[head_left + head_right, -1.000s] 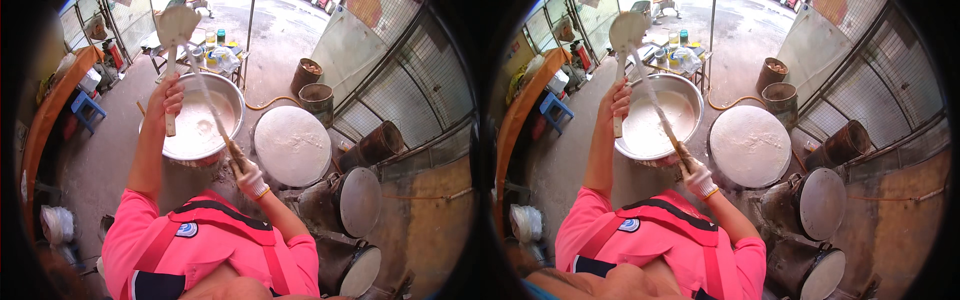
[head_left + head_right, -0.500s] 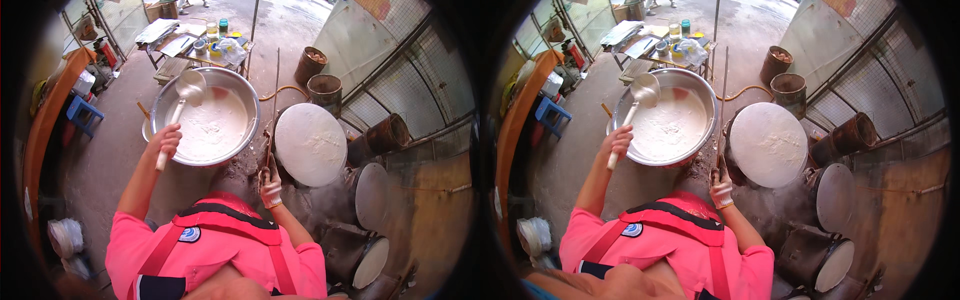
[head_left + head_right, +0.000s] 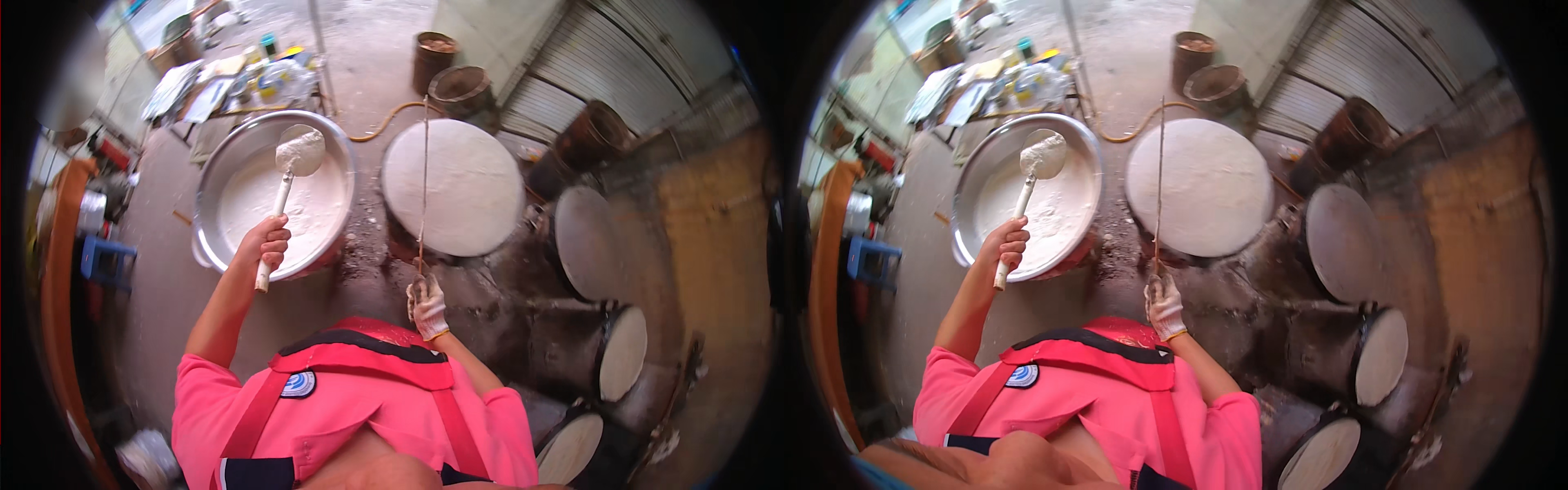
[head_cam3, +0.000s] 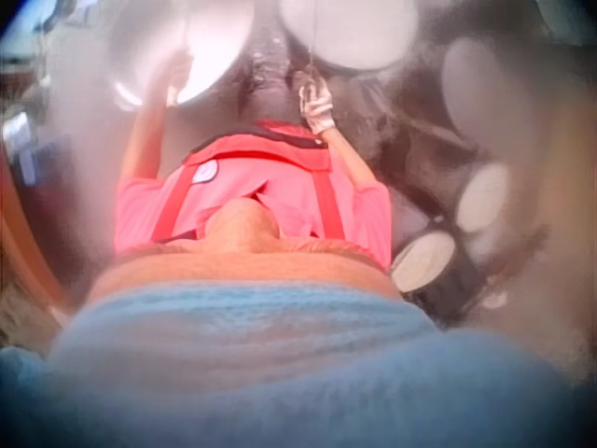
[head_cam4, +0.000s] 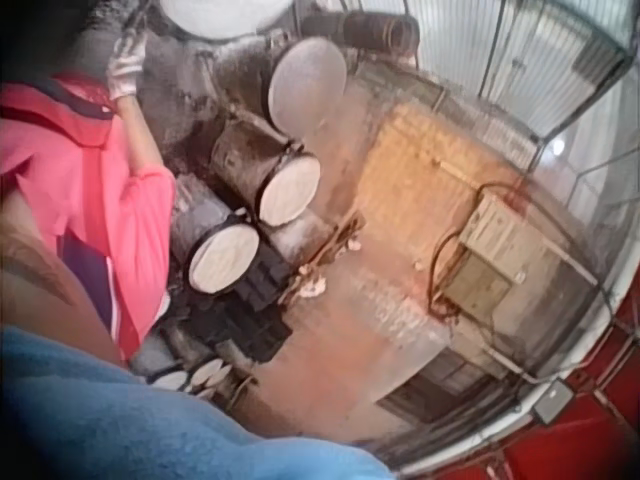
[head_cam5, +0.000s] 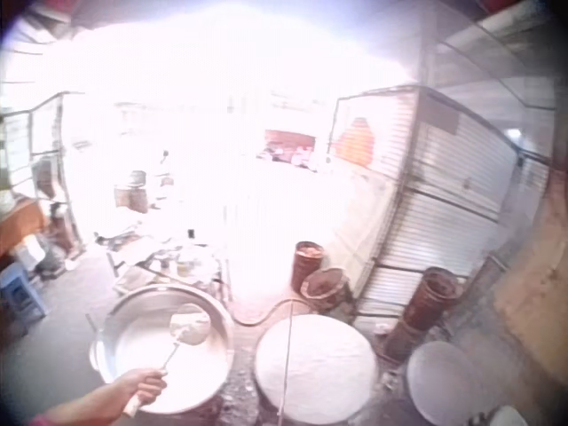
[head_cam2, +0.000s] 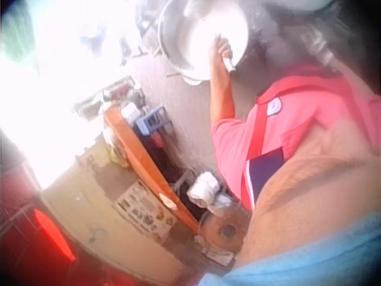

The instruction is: The person ladles batter from a large basin onto hot griddles, spreads it across the cooking surfaces using a wooden tool, and peels the cooked flatbreads off the griddles by hand to stack them.

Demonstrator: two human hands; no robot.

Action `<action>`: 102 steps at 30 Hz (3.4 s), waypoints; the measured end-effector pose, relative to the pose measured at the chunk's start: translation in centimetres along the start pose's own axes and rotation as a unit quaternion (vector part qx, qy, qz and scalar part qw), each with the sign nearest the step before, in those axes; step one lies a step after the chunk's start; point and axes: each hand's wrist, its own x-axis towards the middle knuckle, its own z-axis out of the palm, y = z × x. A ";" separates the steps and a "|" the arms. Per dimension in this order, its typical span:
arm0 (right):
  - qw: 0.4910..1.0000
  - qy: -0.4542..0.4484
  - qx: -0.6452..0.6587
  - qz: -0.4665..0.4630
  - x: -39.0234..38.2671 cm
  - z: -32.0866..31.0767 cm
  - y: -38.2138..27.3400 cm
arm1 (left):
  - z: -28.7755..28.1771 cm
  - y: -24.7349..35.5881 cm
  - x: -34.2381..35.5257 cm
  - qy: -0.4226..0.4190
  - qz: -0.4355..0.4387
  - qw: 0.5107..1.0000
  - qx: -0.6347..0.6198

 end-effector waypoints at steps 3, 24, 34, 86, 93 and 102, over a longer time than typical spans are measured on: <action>0.993 0.028 0.109 0.023 -1.3 -6.1 -2.0 | 8.1 -3.7 3.3 -0.085 -0.100 0.991 0.007; 0.889 0.407 0.208 -0.035 -9.7 -60.4 -0.5 | 59.4 -60.9 34.6 -0.320 -0.310 0.842 0.306; 0.892 0.376 0.252 0.013 -5.7 -61.9 -1.9 | 59.5 -63.3 41.4 -0.261 0.079 0.715 0.643; 0.906 0.383 0.014 0.176 6.2 -60.6 -13.6 | 50.2 -40.8 35.1 -0.122 0.107 0.861 0.481; 0.879 0.214 -0.377 0.199 8.0 -64.3 -15.6 | 50.0 -44.5 34.8 -0.087 0.116 0.881 0.450; 0.959 0.267 -0.016 0.091 3.8 -73.8 -13.1 | 52.0 -50.2 32.2 -0.010 0.185 0.876 0.446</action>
